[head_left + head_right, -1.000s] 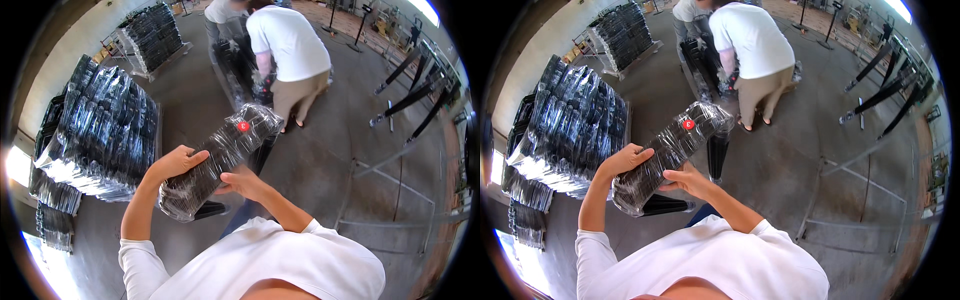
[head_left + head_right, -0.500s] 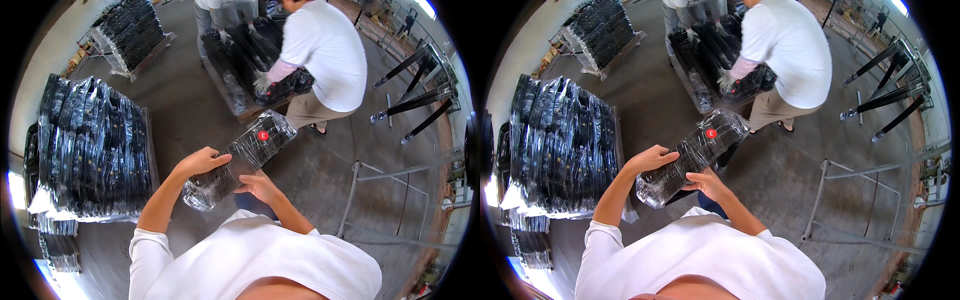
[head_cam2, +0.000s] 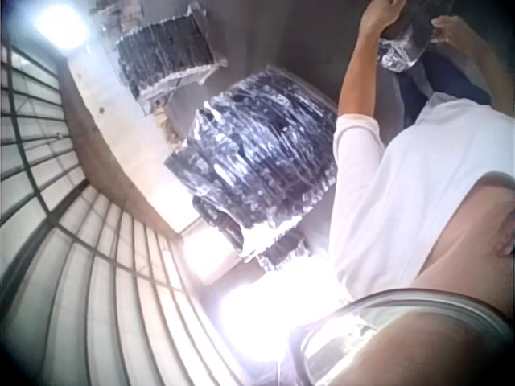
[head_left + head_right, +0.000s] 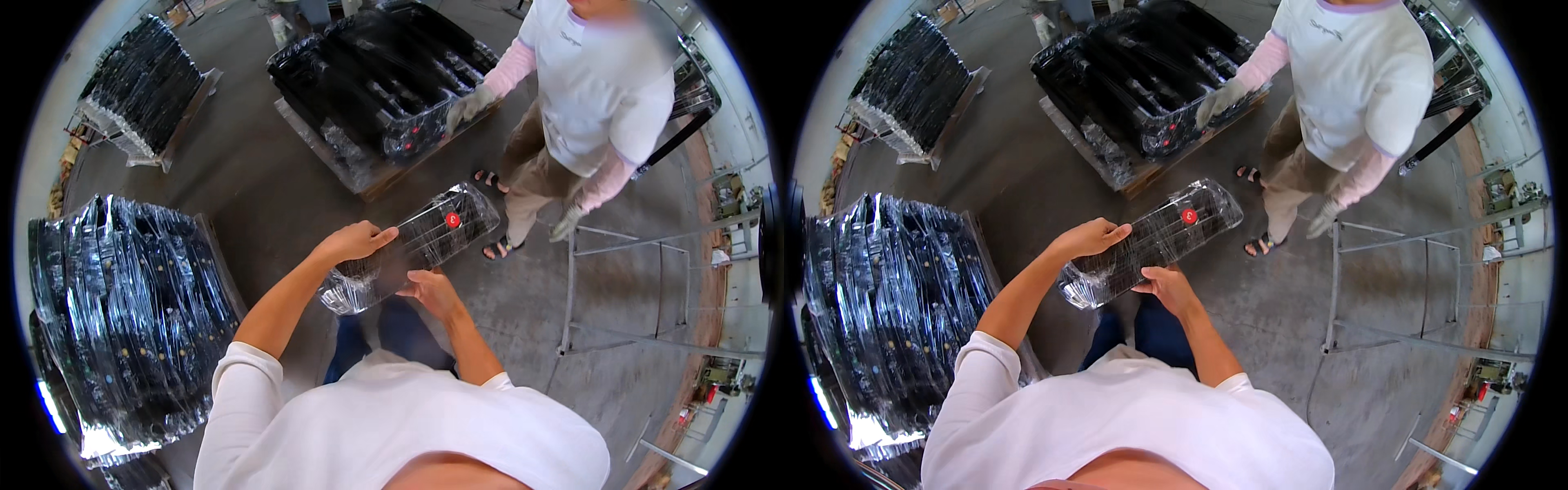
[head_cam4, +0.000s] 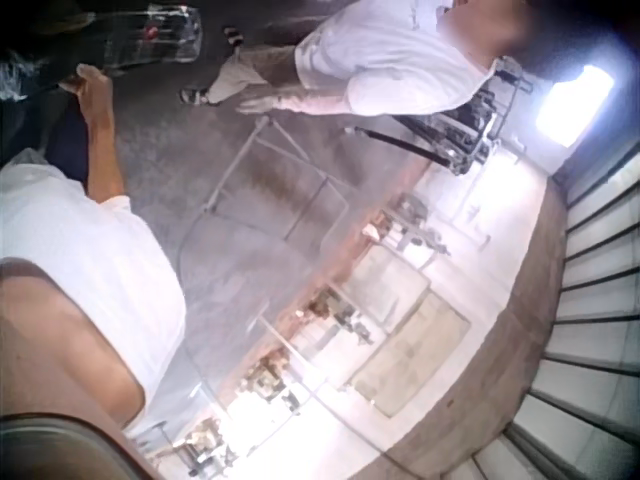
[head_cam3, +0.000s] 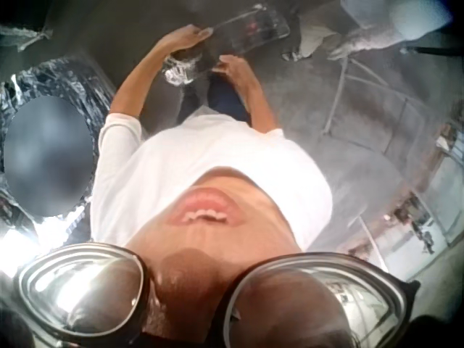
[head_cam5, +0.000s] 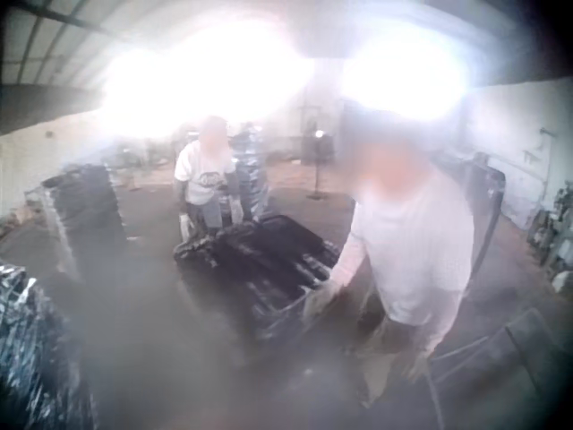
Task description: The person walks through a warehouse and applies yellow circular stickers to stacks of plastic-wrapped furniture components. They retrieve the stickers from a table, then systematically place them on multiple wrapped bundles before moving a single wrapped item to a different location.
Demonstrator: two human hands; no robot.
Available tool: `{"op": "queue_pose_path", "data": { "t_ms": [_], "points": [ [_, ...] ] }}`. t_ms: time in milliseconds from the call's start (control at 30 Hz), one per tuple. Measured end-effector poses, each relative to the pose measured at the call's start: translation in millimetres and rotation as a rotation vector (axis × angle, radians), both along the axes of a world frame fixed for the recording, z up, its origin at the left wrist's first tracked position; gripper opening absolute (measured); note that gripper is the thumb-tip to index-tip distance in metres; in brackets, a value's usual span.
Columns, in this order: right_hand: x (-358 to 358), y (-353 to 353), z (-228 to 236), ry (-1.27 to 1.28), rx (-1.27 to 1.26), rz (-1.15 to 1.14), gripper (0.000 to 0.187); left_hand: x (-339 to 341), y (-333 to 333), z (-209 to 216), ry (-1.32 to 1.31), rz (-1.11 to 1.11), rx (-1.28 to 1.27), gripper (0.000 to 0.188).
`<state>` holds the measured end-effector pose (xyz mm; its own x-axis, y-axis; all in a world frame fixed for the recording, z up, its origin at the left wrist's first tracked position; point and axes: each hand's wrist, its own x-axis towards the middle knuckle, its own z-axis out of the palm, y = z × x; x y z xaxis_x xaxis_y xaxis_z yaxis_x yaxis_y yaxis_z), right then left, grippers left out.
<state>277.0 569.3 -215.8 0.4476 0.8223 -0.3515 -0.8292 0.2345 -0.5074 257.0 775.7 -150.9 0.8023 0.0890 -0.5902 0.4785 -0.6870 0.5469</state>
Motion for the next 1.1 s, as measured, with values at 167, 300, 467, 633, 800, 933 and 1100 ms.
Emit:
{"op": "queue_pose_path", "data": {
  "t_ms": [167,300,467,633,800,933,1100],
  "points": [
    [4,15,10,-0.031,-0.024,-0.063,0.034,23,17,15,-0.01,-0.067,0.045,0.064],
    [-1,27,1,-0.056,-0.038,-0.13,0.032,29,25,7,-0.09,-0.132,0.064,0.071],
    [19,16,-2,-0.147,-0.018,-0.247,0.029,57,17,2,-0.301,-0.194,0.084,0.074],
    [91,-19,-37,-0.319,-0.064,-0.385,0.034,91,0,20,-0.427,-0.188,-0.003,0.043],
    [101,-12,-25,-0.334,-0.215,-0.673,0.04,62,39,28,-0.576,-0.287,-0.218,0.027],
    [78,13,37,-0.576,-0.331,-0.713,0.06,-25,72,22,-0.596,-0.126,-0.277,0.02],
    [65,58,70,-0.578,-0.023,-0.198,0.051,-164,49,41,-0.864,0.461,-0.485,0.015]
  ]
}}
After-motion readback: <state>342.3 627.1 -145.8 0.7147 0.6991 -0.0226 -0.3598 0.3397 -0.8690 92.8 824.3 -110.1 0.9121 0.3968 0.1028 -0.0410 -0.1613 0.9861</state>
